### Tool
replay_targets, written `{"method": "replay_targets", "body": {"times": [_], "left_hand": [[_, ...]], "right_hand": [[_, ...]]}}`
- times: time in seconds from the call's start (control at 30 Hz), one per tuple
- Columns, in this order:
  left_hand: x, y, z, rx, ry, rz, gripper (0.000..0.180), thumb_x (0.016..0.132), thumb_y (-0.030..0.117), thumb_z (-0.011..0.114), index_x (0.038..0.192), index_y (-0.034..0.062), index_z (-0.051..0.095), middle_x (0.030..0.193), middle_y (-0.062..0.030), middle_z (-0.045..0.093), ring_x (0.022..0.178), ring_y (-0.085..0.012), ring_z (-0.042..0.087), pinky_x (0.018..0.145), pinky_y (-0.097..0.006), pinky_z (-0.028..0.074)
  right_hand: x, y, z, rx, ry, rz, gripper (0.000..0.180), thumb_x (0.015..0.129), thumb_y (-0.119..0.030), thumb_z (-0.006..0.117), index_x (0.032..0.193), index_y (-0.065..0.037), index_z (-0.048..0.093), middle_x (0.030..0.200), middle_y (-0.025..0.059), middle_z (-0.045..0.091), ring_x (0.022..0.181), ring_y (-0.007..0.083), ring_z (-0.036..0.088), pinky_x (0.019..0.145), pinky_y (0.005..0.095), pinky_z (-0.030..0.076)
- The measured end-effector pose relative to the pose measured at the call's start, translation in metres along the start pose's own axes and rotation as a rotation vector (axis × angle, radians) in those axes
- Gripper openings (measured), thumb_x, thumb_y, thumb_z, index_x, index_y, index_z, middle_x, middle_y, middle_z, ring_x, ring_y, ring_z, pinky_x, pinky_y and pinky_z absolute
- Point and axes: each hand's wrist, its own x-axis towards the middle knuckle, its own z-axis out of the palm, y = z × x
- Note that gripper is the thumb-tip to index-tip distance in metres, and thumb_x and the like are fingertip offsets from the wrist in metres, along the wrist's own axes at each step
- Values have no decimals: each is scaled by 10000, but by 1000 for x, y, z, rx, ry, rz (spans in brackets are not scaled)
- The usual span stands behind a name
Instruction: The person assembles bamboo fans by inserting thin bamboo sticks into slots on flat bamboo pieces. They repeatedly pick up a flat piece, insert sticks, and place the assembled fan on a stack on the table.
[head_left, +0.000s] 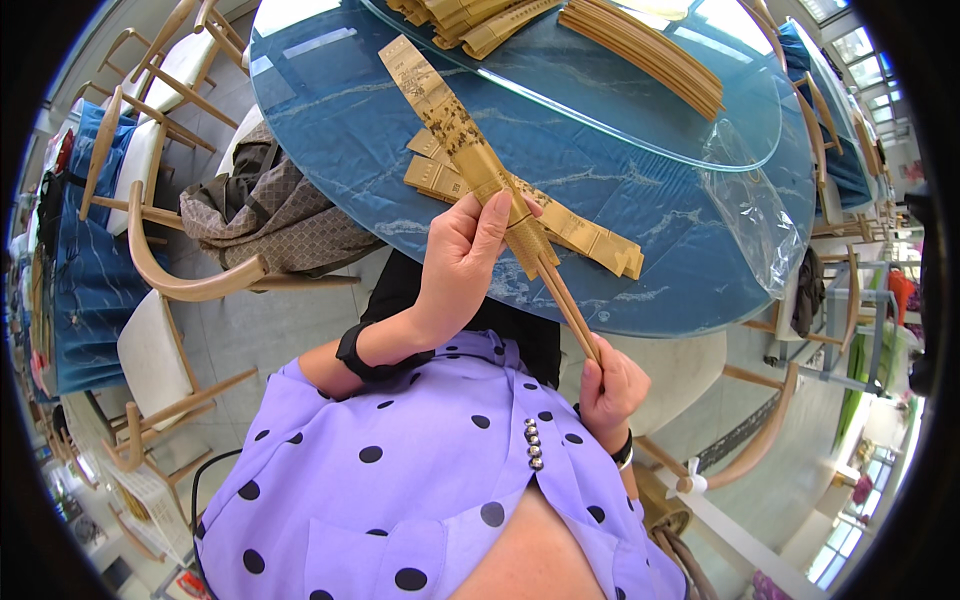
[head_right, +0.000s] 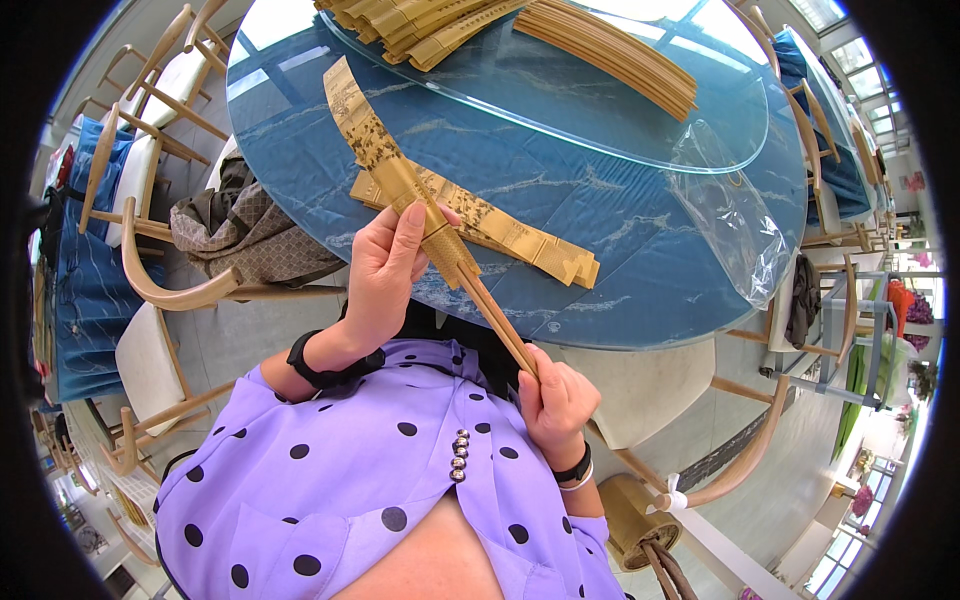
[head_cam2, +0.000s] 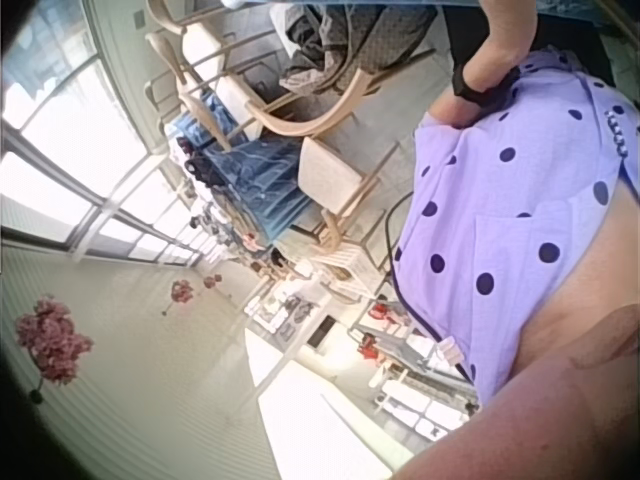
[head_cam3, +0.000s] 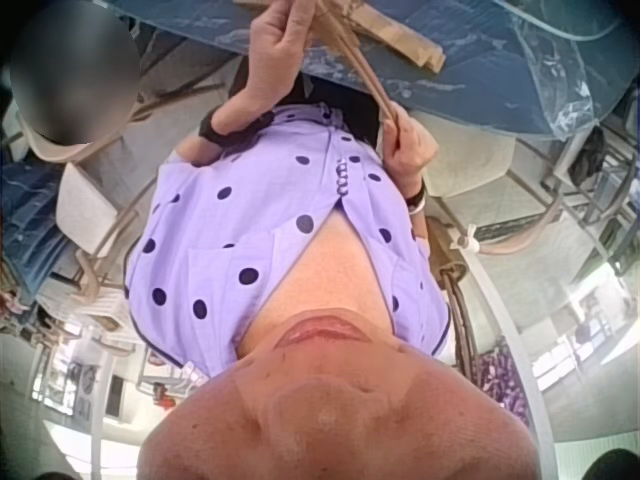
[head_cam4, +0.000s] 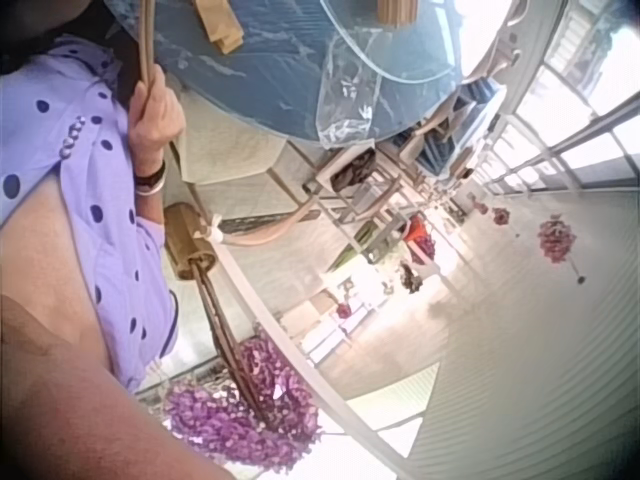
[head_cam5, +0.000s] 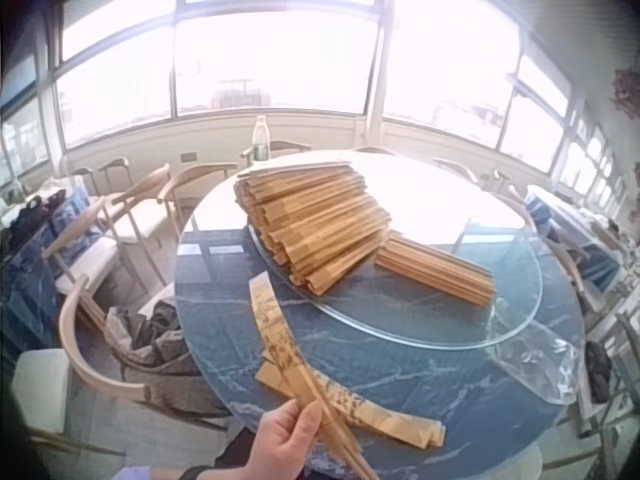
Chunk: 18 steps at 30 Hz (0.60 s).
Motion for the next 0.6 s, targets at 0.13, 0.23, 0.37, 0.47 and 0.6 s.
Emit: {"method": "replay_targets", "body": {"times": [0.13,0.23,0.37,0.47,0.6], "left_hand": [[-4,-5,-2,36,-11,-31,355,1123,281,461,1145,-12,659,879,7,587,746,-41,499,665,-208,400],[3,-1,2,-34,59,-5,394,1125,321,454,1126,4,689,630,111,372,544,15,235,490,-208,188],[7,-3,-2,-13,80,28,392,1124,326,457,1104,11,689,625,114,363,535,16,220,489,-211,180],[4,-4,-1,43,100,29,391,1124,326,457,1074,14,687,624,114,364,534,18,219,488,-212,180],[0,-5,1,69,107,30,391,1125,326,454,1055,17,684,627,112,375,536,17,225,489,-213,185]], "right_hand": [[1,0,0,-8,1,2,242,951,-96,687,1140,55,690,688,92,597,512,235,543,480,347,424],[4,-1,0,-9,-9,2,243,949,-99,691,1139,52,690,686,91,594,510,232,539,480,347,424],[0,-1,-1,-11,-21,4,246,948,-105,696,1139,50,689,686,89,594,509,227,538,481,344,425],[-2,-1,-1,-11,-25,2,247,946,-104,698,1140,49,688,687,86,597,507,225,538,479,342,425],[-1,-2,0,-10,-13,-8,252,940,-98,705,1143,50,685,688,82,598,505,223,536,475,342,423]]}}
